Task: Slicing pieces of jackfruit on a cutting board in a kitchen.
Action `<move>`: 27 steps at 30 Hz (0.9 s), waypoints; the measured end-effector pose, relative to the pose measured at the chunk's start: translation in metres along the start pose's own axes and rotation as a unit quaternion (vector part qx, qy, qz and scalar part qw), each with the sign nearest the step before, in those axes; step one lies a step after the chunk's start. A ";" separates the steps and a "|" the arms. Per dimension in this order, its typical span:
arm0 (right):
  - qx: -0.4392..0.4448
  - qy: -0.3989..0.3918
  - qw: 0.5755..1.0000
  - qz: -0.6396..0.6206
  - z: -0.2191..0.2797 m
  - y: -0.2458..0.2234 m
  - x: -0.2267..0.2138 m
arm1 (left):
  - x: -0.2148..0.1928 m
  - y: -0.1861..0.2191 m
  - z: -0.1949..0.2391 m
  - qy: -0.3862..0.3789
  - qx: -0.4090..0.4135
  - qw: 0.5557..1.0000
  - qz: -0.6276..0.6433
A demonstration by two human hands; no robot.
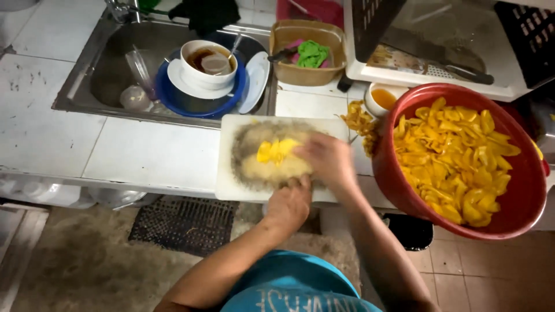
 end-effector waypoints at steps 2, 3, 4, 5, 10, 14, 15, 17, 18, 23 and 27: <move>-0.041 -0.049 0.997 0.030 -0.023 0.024 0.047 | 0.031 -0.005 -0.002 0.006 0.009 1.000 -0.006; -0.082 -0.099 0.990 0.059 -0.035 0.035 0.073 | 0.046 -0.008 -0.004 0.011 0.017 1.000 -0.014; -0.084 -0.099 0.990 0.059 -0.043 0.044 0.088 | 0.050 -0.008 -0.005 0.013 0.016 1.000 -0.013; -0.102 -0.143 0.982 0.072 -0.050 0.052 0.105 | 0.055 -0.008 -0.006 0.005 0.015 1.000 -0.018; -0.149 -0.259 0.947 0.122 -0.072 0.048 0.093 | 0.011 -0.003 0.003 0.006 -0.016 1.000 -0.013; -0.056 -0.231 0.947 0.216 -0.060 0.091 0.069 | 0.007 -0.001 0.013 0.034 -0.011 0.999 0.001; -0.057 -0.256 0.911 0.318 -0.052 0.105 0.063 | 0.010 0.002 0.016 0.032 -0.002 0.999 0.001; -0.100 -0.286 0.911 0.280 -0.044 0.093 0.057 | 0.017 0.008 0.016 0.022 0.002 1.000 0.003; -0.147 -0.319 0.905 0.239 -0.039 0.086 0.054 | 0.021 0.011 0.015 0.012 -0.001 1.000 0.003; -0.077 -0.279 0.901 0.324 -0.045 0.105 0.038 | 0.028 0.005 0.012 -0.016 0.003 1.000 0.001; -0.003 -0.212 0.827 0.521 -0.072 0.156 -0.017 | 0.006 -0.003 0.010 -0.041 -0.032 0.999 0.009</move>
Point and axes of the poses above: each hand's wrist, its own z-axis away from the middle knuckle, its own x-axis out of the palm, y = z × x, the point moved 2 cm from there along -z, towards the middle knuckle, and after that the axes turned 14 degrees about -x, right-handed, at the moved point
